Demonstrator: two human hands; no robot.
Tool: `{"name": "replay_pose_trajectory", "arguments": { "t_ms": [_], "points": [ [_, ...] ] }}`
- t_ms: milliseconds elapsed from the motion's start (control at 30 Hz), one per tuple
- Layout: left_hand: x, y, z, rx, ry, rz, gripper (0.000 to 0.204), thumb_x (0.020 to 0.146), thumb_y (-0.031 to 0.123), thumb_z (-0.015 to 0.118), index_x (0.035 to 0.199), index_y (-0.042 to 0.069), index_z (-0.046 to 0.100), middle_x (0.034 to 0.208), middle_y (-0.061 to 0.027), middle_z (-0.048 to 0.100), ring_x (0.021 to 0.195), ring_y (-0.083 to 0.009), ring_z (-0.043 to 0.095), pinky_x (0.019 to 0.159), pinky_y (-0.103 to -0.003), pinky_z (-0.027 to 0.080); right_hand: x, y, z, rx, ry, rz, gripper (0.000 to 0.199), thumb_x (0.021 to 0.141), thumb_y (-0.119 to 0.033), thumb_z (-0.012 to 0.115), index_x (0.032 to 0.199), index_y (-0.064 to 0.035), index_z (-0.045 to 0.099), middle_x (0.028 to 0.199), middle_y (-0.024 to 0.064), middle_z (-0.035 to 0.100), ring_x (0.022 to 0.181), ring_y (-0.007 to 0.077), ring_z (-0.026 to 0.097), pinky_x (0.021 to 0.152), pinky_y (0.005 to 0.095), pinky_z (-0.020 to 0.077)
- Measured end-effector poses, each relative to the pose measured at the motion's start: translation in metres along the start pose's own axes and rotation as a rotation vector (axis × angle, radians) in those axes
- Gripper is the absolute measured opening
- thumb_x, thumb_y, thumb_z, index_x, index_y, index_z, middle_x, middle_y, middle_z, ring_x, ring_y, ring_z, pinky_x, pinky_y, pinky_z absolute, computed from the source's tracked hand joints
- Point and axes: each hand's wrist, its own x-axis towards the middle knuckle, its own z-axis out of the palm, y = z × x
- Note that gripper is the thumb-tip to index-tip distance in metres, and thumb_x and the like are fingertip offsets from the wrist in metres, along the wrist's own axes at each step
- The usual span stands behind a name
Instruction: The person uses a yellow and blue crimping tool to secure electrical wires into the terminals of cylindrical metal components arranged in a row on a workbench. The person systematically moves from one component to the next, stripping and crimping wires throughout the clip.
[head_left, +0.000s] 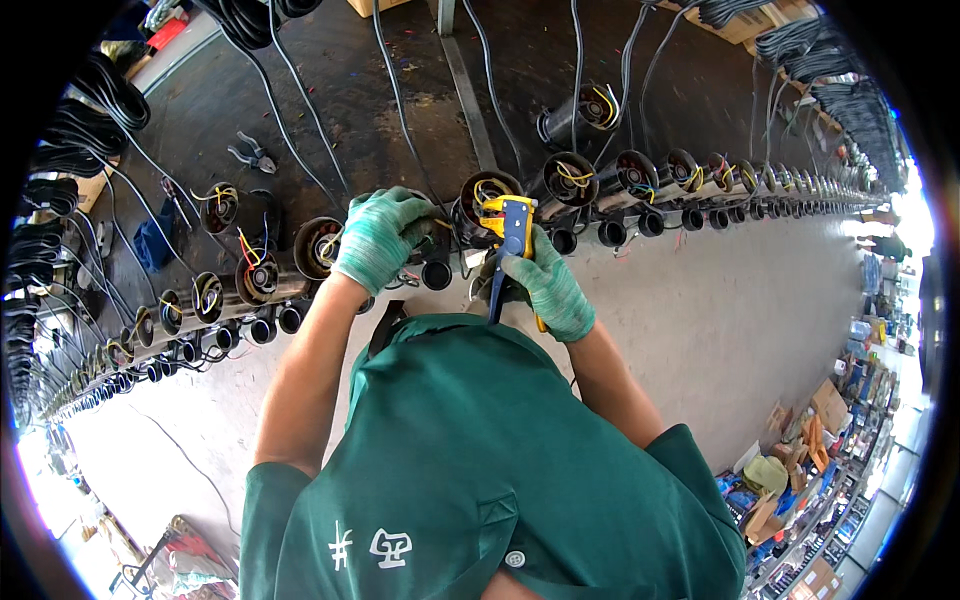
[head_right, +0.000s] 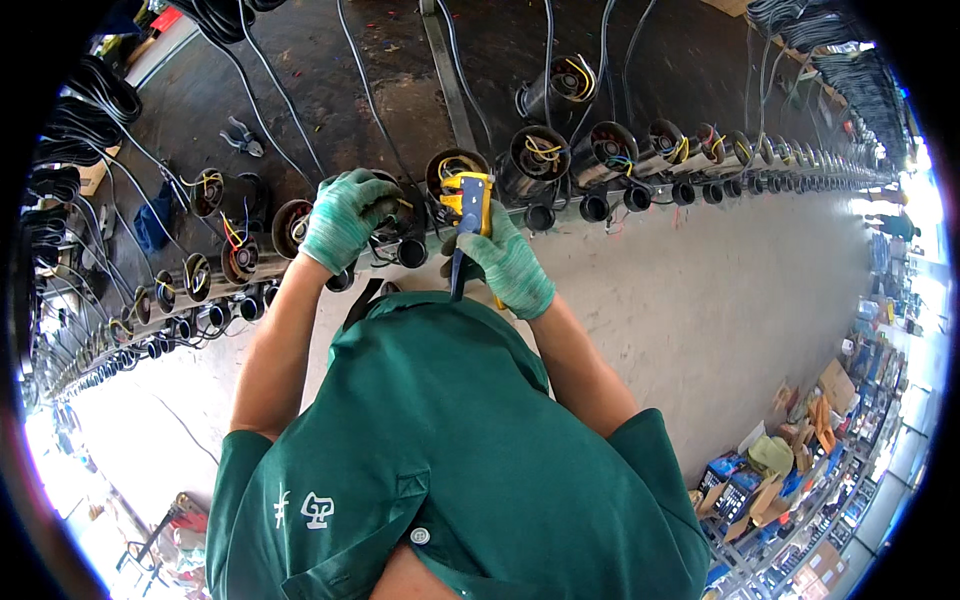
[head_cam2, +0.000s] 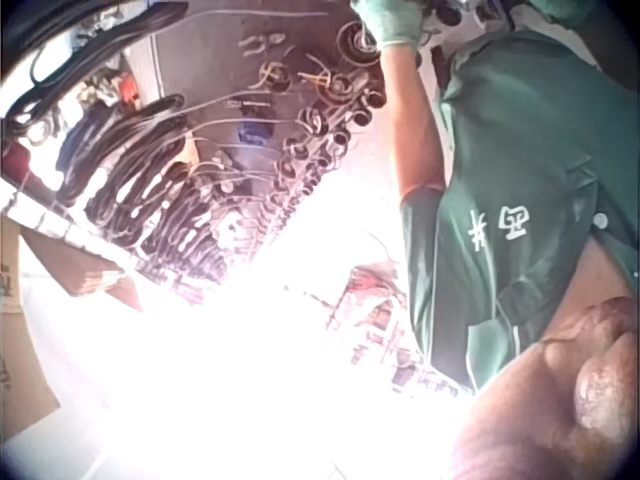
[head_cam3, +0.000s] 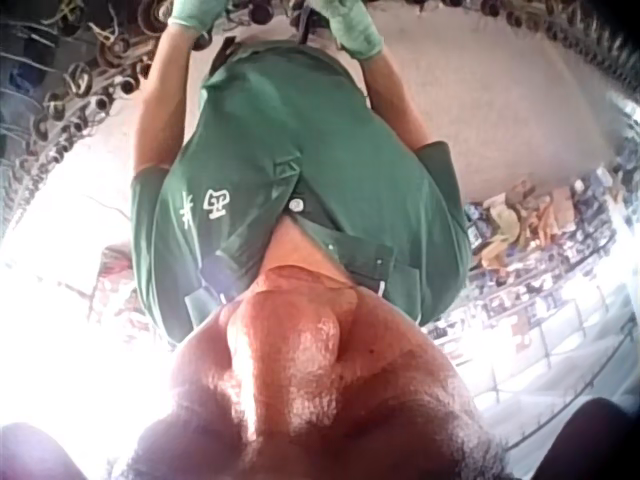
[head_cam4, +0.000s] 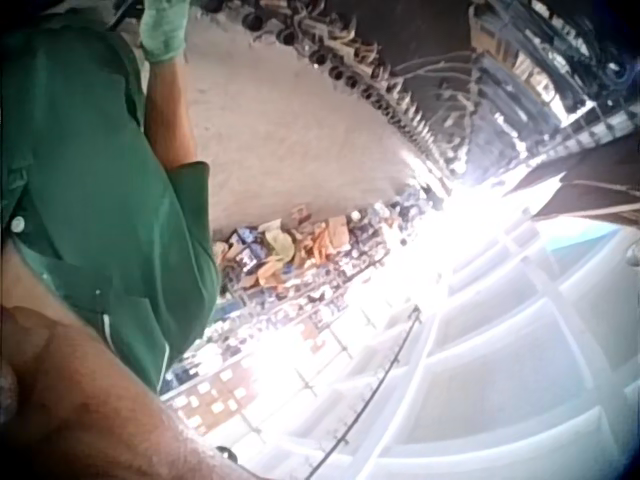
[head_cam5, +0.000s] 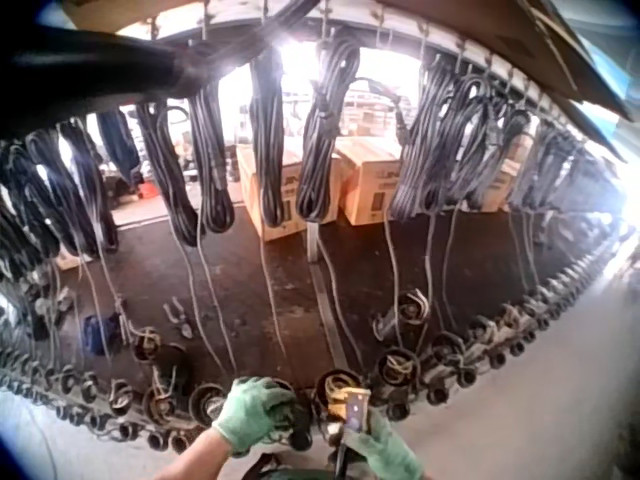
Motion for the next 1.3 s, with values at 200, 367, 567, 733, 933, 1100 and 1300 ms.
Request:
{"name": "replay_pose_trajectory", "arguments": {
  "t_ms": [200, 367, 567, 733, 933, 1100, 1300],
  "points": [
    [-0.009, 0.008, 0.028, -0.050, 0.254, -0.075, 0.019, 0.091, 0.018, 0.076, 0.108, 0.011, 0.078, 0.104, -0.0098, 0.076, 0.103, -0.0353, 0.069, 0.101, -0.045, 0.048, 0.011, 0.014, 0.000, 0.069, -0.117, 0.066, 0.064, 0.104, -0.012, 0.061, 0.162, -0.0107, 0.034, 0.124, 0.0139, 0.066, 0.107, 0.0314, 0.074, 0.090, 0.0488, 0.0655],
    [-0.012, 0.014, 0.034, -0.099, 0.319, -0.092, 0.014, 0.093, 0.021, 0.074, 0.105, 0.015, 0.079, 0.102, -0.0060, 0.076, 0.100, -0.0309, 0.070, 0.108, -0.047, 0.042, 0.024, 0.023, 0.012, 0.104, -0.108, 0.034, 0.065, 0.105, -0.016, 0.061, 0.164, -0.0117, 0.032, 0.124, 0.0121, 0.063, 0.104, 0.0304, 0.074, 0.088, 0.0500, 0.0664],
    [-0.012, 0.014, 0.030, -0.164, 0.299, -0.106, 0.012, 0.091, 0.019, 0.076, 0.102, 0.015, 0.079, 0.097, -0.0054, 0.075, 0.097, -0.0305, 0.070, 0.108, -0.047, 0.041, 0.023, 0.017, 0.020, 0.024, -0.068, 0.040, 0.065, 0.106, -0.019, 0.063, 0.164, -0.0156, 0.034, 0.121, 0.0094, 0.064, 0.101, 0.0261, 0.073, 0.083, 0.0461, 0.0667],
    [-0.010, 0.008, 0.030, -0.179, 0.275, -0.068, 0.012, 0.088, 0.019, 0.079, 0.099, 0.015, 0.081, 0.095, -0.0051, 0.075, 0.096, -0.0298, 0.070, 0.107, -0.047, 0.042, 0.024, 0.018, 0.017, -0.025, -0.045, 0.032, 0.061, 0.106, -0.023, 0.064, 0.160, -0.0158, 0.038, 0.112, 0.0080, 0.066, 0.092, 0.0215, 0.073, 0.077, 0.0419, 0.0662],
    [-0.010, 0.006, 0.030, -0.101, 0.239, 0.020, 0.011, 0.087, 0.019, 0.079, 0.096, 0.014, 0.081, 0.094, -0.0045, 0.074, 0.096, -0.0297, 0.070, 0.108, -0.048, 0.041, 0.021, 0.004, 0.016, -0.017, -0.046, 0.075, 0.046, 0.106, -0.033, 0.061, 0.145, -0.0123, 0.047, 0.090, 0.0058, 0.066, 0.068, 0.0152, 0.067, 0.060, 0.0314, 0.0590],
    [-0.011, 0.009, 0.028, -0.153, 0.294, -0.022, 0.013, 0.086, 0.013, 0.078, 0.098, 0.009, 0.080, 0.095, -0.0105, 0.075, 0.094, -0.0351, 0.068, 0.097, -0.047, 0.048, 0.008, -0.003, 0.028, 0.214, -0.078, 0.094, 0.052, 0.105, -0.030, 0.064, 0.150, -0.0138, 0.044, 0.099, 0.0091, 0.068, 0.085, 0.0183, 0.071, 0.073, 0.0376, 0.0625],
    [-0.011, 0.008, 0.025, -0.224, 0.304, -0.045, 0.013, 0.087, 0.007, 0.077, 0.100, 0.004, 0.079, 0.096, -0.0152, 0.074, 0.093, -0.0384, 0.068, 0.088, -0.046, 0.053, 0.007, 0.010, 0.014, 0.198, -0.080, 0.041, 0.059, 0.104, -0.026, 0.067, 0.154, -0.0076, 0.041, 0.114, 0.0091, 0.066, 0.099, 0.0203, 0.071, 0.085, 0.0401, 0.0629]
  ]
}}
